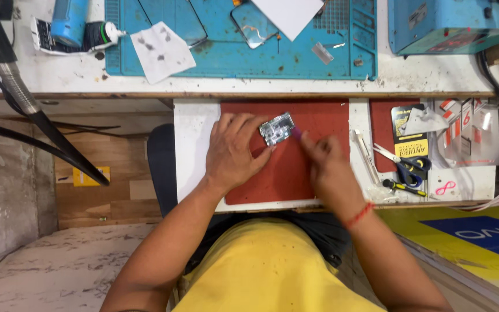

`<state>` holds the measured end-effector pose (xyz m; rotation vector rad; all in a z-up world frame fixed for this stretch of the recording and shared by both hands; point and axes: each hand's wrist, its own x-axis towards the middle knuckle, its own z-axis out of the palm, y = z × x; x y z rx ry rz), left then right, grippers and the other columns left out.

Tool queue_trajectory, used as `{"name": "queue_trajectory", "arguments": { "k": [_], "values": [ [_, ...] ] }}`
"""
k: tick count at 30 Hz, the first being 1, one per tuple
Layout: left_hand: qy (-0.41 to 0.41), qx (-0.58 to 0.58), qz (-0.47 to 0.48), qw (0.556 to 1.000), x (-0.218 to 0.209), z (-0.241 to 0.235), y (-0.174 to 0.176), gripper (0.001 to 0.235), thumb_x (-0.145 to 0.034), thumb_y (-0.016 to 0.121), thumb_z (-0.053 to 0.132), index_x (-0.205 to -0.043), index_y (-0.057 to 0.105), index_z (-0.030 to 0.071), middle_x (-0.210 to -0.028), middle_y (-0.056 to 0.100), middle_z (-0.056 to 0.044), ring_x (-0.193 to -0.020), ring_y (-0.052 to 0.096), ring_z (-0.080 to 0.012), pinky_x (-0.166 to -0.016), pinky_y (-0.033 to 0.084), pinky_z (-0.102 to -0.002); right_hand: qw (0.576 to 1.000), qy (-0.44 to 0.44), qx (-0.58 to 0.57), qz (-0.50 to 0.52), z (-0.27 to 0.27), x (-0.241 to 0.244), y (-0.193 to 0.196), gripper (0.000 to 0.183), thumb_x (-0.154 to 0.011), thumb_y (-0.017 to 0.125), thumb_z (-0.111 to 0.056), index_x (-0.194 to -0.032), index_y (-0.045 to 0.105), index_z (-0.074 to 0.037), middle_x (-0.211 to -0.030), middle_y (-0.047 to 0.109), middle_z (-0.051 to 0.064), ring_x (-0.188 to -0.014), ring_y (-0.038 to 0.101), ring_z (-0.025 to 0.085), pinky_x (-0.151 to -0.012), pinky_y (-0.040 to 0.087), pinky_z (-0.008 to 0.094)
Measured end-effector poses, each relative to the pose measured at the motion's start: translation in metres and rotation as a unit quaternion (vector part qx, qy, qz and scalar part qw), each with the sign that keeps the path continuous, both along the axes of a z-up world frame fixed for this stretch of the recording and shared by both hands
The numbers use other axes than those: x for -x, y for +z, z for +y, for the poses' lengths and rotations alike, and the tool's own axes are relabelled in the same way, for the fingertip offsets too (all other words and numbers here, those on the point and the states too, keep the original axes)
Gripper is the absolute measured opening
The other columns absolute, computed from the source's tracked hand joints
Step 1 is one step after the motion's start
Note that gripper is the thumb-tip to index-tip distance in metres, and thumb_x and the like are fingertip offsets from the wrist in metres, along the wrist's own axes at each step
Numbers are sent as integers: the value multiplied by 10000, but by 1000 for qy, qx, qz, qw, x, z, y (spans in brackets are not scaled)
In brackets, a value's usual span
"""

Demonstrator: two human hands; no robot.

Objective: The person uses a hot air rework station to heat a small circuit board placed on a red mat. They then use a purple pen-like tool to scrape or clean the surface of the board. The person works on a single board throughout the clip.

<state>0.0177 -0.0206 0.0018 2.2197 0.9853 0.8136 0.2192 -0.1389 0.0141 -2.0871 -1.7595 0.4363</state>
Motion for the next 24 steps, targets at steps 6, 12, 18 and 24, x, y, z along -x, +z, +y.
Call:
{"name": "queue_trajectory", "arguments": {
  "k": [6, 12, 18, 24],
  "values": [
    [-2, 6, 18, 1000, -3, 4, -5, 509, -784, 879, 308, -1215, 685, 116, -1182, 681, -38, -1075, 569, -271, -934, 434, -421, 999, 4, -41, 34, 4, 8, -4, 513, -921, 527, 63, -1396, 634, -98, -1018, 556, 197, -811, 642, 399, -697, 535, 477],
    [2, -22, 9, 1000, -3, 15, -7, 550, -730, 874, 290, -1215, 686, 111, -1173, 684, -60, -1076, 572, -287, -904, 434, -437, 999, -6, -17, 33, 4, 13, -6, 532, -888, 542, 59, -1380, 652, -111, -1003, 569, 189, -834, 654, 377, -731, 547, 478],
    [3, -35, -1, 999, -5, 10, -9, 554, -763, 879, 310, -1229, 663, 103, -1186, 683, -74, -1071, 577, -296, -909, 438, -439, 999, 0, -53, 9, 0, 4, -8, 561, -877, 544, 78, -1402, 629, -99, -1111, 587, 190, -935, 661, 387, -761, 555, 465],
    [-2, -15, 8, 1000, -3, 10, -5, 574, -763, 878, 314, -1253, 658, 110, -1160, 699, -60, -1044, 582, -288, -899, 432, -433, 999, 24, -10, 22, -7, 7, -9, 603, -864, 557, 74, -1427, 609, -134, -1026, 557, 174, -861, 646, 370, -720, 542, 472]
  ]
}}
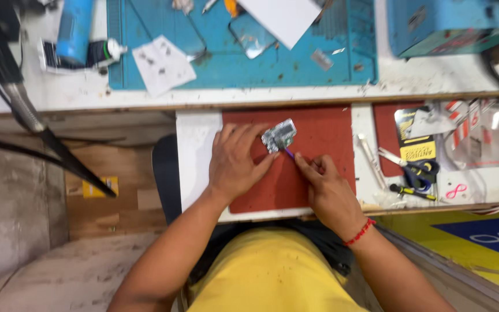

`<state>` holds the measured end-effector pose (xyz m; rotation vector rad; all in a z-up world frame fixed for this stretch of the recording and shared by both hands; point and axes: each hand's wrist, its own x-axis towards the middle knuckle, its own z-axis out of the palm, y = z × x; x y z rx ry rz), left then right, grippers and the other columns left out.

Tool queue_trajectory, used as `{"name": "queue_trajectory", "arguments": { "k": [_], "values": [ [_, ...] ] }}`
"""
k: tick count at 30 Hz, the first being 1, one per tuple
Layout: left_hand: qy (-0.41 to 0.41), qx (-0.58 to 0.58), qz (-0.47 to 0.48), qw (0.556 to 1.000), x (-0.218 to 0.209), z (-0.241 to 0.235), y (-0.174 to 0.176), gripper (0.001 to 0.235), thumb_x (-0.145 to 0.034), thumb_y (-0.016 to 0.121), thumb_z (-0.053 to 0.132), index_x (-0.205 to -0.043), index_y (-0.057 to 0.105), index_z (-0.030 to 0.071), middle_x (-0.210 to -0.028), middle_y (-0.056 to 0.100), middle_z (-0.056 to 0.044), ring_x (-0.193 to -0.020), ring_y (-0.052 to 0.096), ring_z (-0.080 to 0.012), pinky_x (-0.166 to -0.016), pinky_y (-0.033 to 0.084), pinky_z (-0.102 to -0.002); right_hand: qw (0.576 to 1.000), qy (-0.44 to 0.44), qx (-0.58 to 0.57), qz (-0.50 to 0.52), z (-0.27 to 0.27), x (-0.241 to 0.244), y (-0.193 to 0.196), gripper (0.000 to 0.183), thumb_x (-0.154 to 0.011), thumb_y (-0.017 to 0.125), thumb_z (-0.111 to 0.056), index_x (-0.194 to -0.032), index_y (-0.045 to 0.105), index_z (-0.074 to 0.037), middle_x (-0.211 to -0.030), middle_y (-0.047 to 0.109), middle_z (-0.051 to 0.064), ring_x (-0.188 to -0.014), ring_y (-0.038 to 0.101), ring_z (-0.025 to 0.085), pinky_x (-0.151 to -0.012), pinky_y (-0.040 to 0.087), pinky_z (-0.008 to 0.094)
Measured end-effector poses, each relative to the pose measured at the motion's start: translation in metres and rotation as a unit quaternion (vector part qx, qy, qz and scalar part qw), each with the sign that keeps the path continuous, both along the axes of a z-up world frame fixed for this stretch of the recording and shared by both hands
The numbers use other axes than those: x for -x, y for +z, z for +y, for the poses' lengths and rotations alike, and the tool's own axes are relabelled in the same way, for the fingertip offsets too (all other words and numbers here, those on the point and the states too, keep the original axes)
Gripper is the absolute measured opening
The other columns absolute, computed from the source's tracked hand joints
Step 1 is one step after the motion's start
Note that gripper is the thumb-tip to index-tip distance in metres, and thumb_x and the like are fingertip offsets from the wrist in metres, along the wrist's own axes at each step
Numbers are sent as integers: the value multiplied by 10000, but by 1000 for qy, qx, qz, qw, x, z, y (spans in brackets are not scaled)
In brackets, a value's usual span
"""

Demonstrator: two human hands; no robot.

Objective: The person uses a hot air rework station to heat a small circuit board placed on a red mat. They then use a purple pen-like tool to scrape or clean the surface of the board. The person works on a single board throughout the clip.

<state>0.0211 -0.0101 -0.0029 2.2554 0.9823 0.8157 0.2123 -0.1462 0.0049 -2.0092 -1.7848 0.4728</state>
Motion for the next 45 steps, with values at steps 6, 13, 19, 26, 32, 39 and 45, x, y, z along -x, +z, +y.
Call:
{"name": "queue_trajectory", "arguments": {
  "k": [6, 13, 19, 26, 32, 39, 45],
  "values": [
    [7, 5, -3, 1000, 4, -7, -2, 616, -755, 879, 296, -1289, 639, 101, -1158, 698, -53, -1075, 585, -286, -933, 437, -432, 999, 42, 1, -12, 4, -5, -3, 662, -829, 549, 92, -1438, 601, -164, -1030, 566, 160, -792, 644, 356, -672, 550, 457],
    [5, 31, -8, 999, 2, -7, 0, 672, -722, 895, 256, -1312, 616, 98, -1124, 711, -30, -1066, 602, -267, -941, 439, -419, 999, 37, -1, -25, 10, -2, -6, 622, -862, 565, 58, -1415, 611, -221, -1045, 578, 154, -746, 654, 356, -632, 559, 462],
    [7, 25, 4, 1000, 1, -6, -1, 679, -718, 903, 271, -1310, 618, 100, -1090, 700, -28, -1066, 600, -266, -934, 443, -422, 999, 19, 17, -27, 8, 4, -2, 631, -859, 571, 44, -1436, 598, -207, -1038, 579, 168, -737, 657, 378, -623, 555, 478],
    [11, 13, 0, 1000, 1, -3, 2, 656, -728, 912, 296, -1289, 632, 102, -1076, 698, -19, -1051, 595, -267, -918, 436, -429, 997, 9, 56, -52, 13, 8, 3, 607, -850, 583, 30, -1408, 626, -204, -1039, 584, 177, -699, 657, 403, -636, 552, 516],
    [13, 12, -5, 1000, 2, -5, 0, 642, -735, 906, 283, -1287, 634, 100, -1070, 698, -16, -1048, 598, -260, -920, 442, -422, 998, 2, 57, -21, 11, 12, 6, 568, -865, 575, 30, -1400, 628, -155, -1036, 586, 175, -697, 661, 385, -643, 548, 502],
    [18, 7, -3, 1000, 0, -7, -1, 634, -735, 916, 295, -1269, 637, 99, -1079, 700, -18, -1046, 601, -249, -915, 440, -413, 999, -12, 30, -16, 13, 6, 6, 563, -881, 567, 43, -1415, 624, -126, -1037, 577, 174, -762, 655, 376, -676, 541, 486],
    [19, 13, 2, 1000, -1, -6, -1, 634, -732, 910, 283, -1275, 639, 98, -1084, 703, -11, -1045, 601, -246, -905, 435, -412, 999, -17, 39, 4, 13, 8, 4, 547, -897, 574, 20, -1420, 616, -135, -1046, 586, 169, -778, 658, 386, -668, 536, 496]
  ]
}}
